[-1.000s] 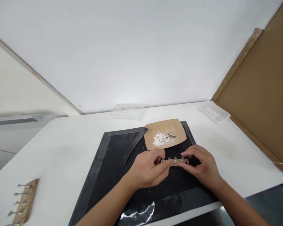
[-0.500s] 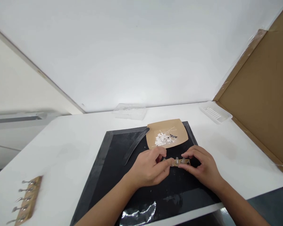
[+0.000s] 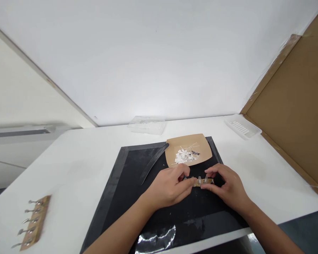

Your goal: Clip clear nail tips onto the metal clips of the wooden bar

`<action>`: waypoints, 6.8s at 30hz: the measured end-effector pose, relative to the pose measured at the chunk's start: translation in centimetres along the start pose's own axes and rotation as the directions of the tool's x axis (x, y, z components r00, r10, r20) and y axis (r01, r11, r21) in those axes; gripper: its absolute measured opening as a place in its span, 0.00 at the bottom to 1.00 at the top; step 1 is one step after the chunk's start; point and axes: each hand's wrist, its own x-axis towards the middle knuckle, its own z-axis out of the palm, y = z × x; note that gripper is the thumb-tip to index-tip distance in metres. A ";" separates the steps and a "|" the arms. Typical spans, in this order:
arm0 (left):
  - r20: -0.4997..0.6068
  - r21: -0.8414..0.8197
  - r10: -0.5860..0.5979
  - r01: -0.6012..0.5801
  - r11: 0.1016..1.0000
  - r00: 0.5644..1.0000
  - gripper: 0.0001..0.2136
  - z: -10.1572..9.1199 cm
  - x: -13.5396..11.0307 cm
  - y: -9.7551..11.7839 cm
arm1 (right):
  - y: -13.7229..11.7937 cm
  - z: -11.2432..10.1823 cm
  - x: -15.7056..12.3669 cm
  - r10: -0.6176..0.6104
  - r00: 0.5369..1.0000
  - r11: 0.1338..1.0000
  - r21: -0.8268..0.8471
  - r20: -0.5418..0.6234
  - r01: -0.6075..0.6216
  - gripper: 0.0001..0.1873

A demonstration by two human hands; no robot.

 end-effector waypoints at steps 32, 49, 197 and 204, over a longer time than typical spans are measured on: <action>0.114 -0.041 0.011 -0.006 0.999 0.993 0.22 0.1 -0.4 -0.2 | 0.5 -0.2 0.1 -0.103 0.992 0.994 0.042 0.070 0.100 0.09; 0.116 -0.014 0.003 -0.002 1.000 0.993 0.22 0.1 -0.5 -0.1 | 0.5 -0.4 -0.2 -0.257 0.963 0.936 -0.225 0.085 0.270 0.09; 0.345 0.208 -0.655 0.626 0.752 0.672 0.21 -3.9 0.4 -1.4 | 0.9 -1.5 7.6 -0.508 0.861 0.847 -0.171 0.015 0.503 0.15; 0.308 -0.223 -0.658 0.724 0.652 0.687 0.22 -3.0 1.0 -1.4 | 0.5 -1.0 7.3 -0.523 0.852 0.844 -0.122 0.029 0.522 0.15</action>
